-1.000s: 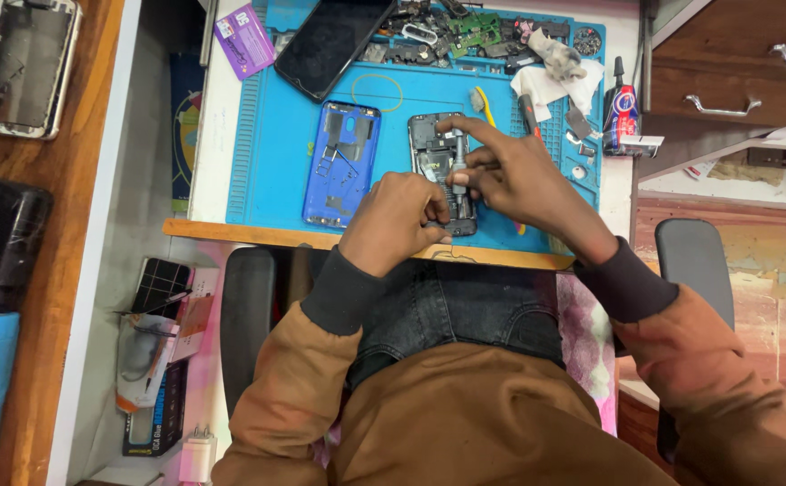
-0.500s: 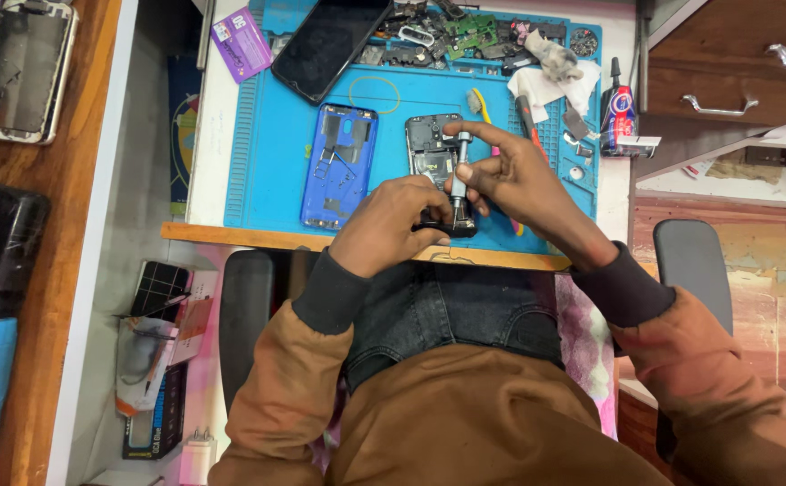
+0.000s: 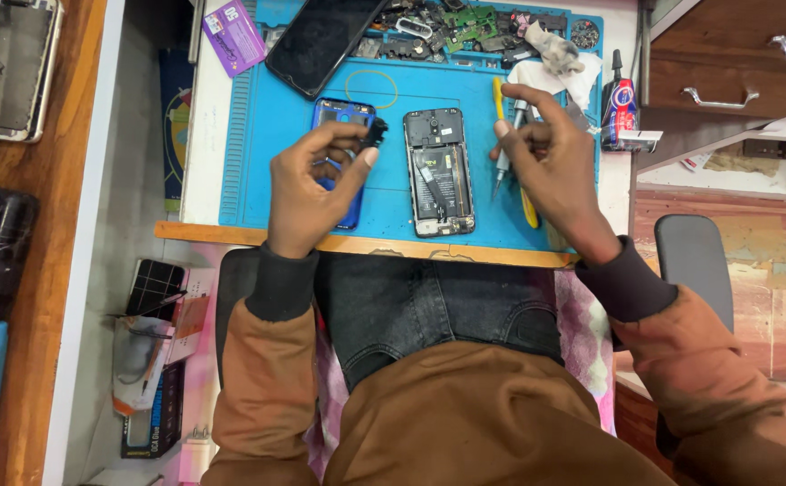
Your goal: The person uses a screwdriver to remove screws from the back of a disassembled smartphone. They then lift the back cover and inspect the internal components, including the battery and circuit board.
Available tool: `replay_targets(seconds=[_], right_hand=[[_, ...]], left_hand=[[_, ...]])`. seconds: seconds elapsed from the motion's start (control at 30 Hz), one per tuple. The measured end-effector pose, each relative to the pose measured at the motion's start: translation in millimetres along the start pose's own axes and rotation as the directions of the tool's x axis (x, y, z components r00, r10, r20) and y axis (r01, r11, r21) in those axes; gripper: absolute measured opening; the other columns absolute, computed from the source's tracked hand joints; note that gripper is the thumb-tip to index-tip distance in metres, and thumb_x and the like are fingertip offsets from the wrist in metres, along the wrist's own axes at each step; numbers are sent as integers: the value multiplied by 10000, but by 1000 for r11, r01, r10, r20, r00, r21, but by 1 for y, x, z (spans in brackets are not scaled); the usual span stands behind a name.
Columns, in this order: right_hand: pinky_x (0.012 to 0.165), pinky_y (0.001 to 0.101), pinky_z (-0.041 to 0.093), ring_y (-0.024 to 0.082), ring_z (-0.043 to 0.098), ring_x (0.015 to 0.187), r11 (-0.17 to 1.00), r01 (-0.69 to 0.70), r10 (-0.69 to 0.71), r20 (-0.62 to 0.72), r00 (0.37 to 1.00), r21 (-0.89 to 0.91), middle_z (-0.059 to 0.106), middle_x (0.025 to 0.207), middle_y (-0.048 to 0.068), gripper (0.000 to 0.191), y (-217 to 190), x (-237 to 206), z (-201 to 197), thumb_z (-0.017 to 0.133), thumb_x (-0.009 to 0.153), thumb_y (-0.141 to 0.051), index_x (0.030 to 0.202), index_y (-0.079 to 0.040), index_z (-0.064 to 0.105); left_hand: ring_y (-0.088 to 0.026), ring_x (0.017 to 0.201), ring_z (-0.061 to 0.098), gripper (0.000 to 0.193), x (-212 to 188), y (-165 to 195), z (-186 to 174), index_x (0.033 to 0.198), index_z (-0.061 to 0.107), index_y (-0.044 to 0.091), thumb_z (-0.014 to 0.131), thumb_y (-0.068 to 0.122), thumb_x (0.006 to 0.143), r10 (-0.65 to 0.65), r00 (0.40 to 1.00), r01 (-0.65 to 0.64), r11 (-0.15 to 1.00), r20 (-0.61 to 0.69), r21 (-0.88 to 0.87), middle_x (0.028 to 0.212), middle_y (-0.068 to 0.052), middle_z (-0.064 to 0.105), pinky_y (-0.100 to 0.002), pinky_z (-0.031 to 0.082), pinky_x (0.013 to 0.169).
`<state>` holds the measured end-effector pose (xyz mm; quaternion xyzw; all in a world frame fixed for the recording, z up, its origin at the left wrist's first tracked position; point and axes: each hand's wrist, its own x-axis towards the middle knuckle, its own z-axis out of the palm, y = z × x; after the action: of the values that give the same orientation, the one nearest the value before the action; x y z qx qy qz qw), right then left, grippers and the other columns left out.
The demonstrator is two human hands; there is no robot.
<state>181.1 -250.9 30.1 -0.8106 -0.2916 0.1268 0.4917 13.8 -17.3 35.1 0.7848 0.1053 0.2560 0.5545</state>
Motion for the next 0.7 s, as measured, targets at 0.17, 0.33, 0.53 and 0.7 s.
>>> replay_targets(seconds=[0.17,0.33,0.53,0.7], right_hand=[[558,293,467,124,599,593,948,197,-203,3,979,-248,645,731,84,430,-4,-7,6,713,1021,-144,1424,-50,597],[651,388,482,239,581,709,870,284,-310,2,951,-403,593,828,123,418,-1,-8,11,766,986,-120,1376,-44,637],[896,459,500,341,571,1044,796,341,-393,2,920,-499,567,1200,202,383,-4,-14,14,755,1017,-132,1364,-16,643],[1008,475,472,347,525,1164,806,406,-430,45,902,-431,578,1316,174,364,-22,-4,15,743,1051,-164,1377,-32,648]], left_hand=[[-133,693,606,171,-3,4,-4,1049,765,38,816,52,887,78,993,-54,966,-84,253,907,-64,718,-256,461,590],[-235,968,651,227,-5,5,0,1048,788,90,837,-1,846,358,931,-302,862,-68,407,1062,-57,714,-314,531,769],[-261,990,633,259,-8,7,3,1069,798,96,840,-46,856,483,874,-410,794,-57,450,1104,-45,730,-334,546,791],[-261,955,696,229,-10,22,7,1082,764,6,881,-81,906,657,745,-568,717,-119,404,1101,-64,733,-370,604,818]])
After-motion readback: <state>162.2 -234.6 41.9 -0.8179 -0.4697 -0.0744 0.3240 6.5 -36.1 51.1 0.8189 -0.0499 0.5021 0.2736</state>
